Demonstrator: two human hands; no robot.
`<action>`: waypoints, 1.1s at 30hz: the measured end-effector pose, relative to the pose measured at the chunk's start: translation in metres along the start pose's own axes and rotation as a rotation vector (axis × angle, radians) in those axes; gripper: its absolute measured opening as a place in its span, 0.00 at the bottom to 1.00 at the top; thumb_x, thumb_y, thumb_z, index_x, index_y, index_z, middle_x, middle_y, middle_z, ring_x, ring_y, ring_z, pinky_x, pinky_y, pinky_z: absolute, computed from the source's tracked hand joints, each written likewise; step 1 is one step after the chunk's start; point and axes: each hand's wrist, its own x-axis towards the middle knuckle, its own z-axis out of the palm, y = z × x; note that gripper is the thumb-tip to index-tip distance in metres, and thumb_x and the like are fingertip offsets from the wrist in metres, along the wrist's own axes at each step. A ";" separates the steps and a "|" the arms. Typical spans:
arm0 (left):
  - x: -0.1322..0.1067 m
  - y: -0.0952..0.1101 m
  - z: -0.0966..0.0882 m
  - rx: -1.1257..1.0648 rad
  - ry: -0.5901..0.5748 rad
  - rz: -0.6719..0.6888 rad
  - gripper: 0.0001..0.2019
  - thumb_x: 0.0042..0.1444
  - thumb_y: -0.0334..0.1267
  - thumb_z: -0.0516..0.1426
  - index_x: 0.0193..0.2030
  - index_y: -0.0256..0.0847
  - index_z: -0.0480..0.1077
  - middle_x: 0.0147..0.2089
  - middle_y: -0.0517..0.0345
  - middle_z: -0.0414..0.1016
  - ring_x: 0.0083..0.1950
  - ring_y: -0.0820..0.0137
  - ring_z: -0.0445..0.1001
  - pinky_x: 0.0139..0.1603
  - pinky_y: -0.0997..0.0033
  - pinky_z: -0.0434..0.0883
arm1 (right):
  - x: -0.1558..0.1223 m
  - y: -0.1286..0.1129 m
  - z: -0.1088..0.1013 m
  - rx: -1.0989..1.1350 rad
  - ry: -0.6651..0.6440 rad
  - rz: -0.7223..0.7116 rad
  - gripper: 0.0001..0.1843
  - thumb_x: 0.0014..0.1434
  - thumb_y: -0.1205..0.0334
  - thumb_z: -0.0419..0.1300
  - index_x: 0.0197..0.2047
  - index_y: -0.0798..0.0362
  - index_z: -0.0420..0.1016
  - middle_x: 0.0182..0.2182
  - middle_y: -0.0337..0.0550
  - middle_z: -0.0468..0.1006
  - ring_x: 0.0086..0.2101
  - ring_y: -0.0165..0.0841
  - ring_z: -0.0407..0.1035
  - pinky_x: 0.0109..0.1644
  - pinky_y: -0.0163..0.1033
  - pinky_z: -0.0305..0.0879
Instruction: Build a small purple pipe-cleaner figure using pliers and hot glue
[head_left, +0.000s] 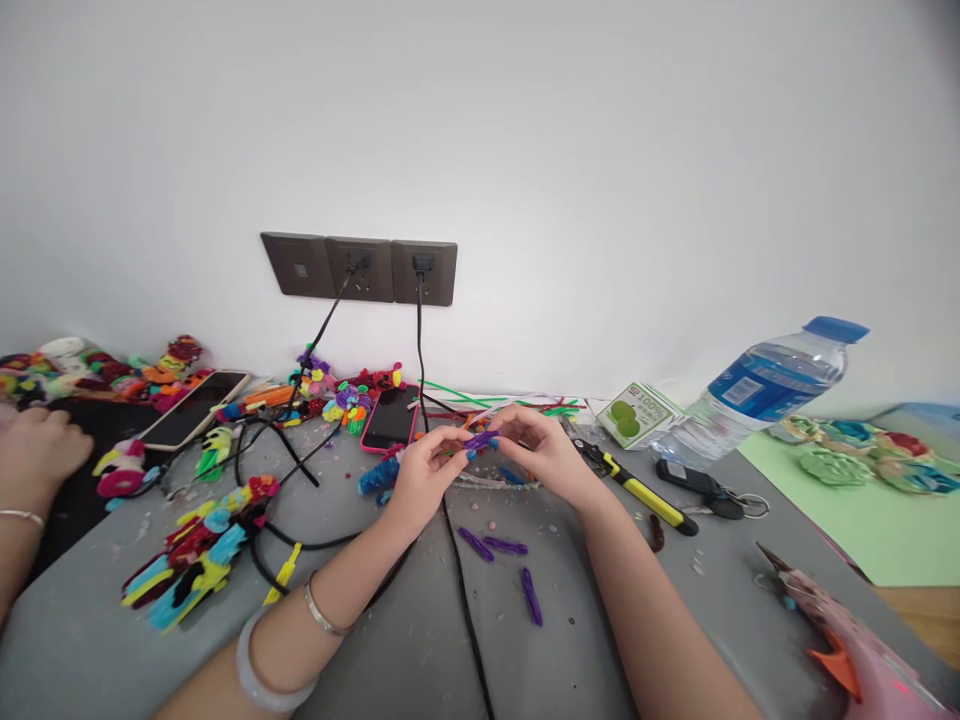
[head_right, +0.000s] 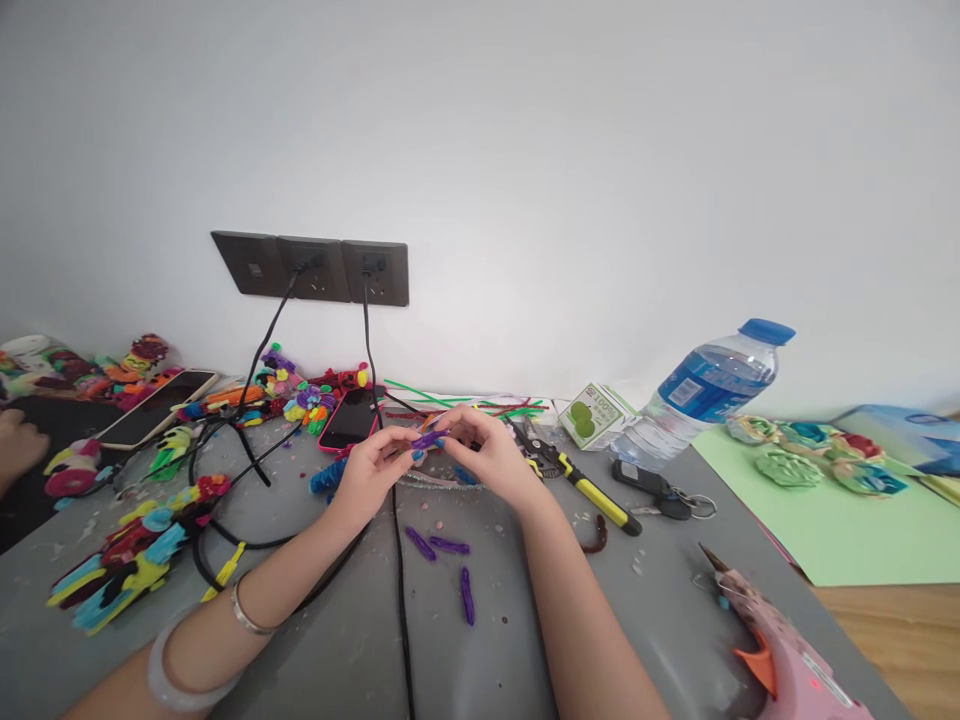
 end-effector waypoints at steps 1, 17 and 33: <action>0.000 0.000 0.000 0.002 0.001 0.001 0.11 0.51 0.39 0.63 0.41 0.37 0.75 0.40 0.52 0.76 0.41 0.68 0.75 0.42 0.71 0.74 | 0.000 0.000 0.000 -0.008 -0.001 0.002 0.12 0.59 0.50 0.63 0.38 0.50 0.73 0.34 0.43 0.77 0.35 0.36 0.72 0.40 0.41 0.69; 0.001 0.000 0.000 -0.016 0.021 -0.005 0.11 0.49 0.38 0.65 0.39 0.37 0.77 0.40 0.51 0.78 0.39 0.67 0.76 0.41 0.69 0.75 | 0.000 0.001 -0.002 -0.044 0.002 -0.006 0.14 0.59 0.49 0.63 0.38 0.51 0.76 0.34 0.44 0.76 0.34 0.35 0.70 0.36 0.39 0.67; 0.001 -0.003 -0.001 -0.002 0.016 0.018 0.11 0.50 0.41 0.65 0.39 0.38 0.77 0.39 0.52 0.79 0.39 0.67 0.76 0.40 0.71 0.74 | -0.001 -0.005 -0.002 -0.048 -0.042 0.036 0.16 0.59 0.45 0.62 0.37 0.51 0.73 0.31 0.40 0.72 0.25 0.30 0.59 0.29 0.36 0.56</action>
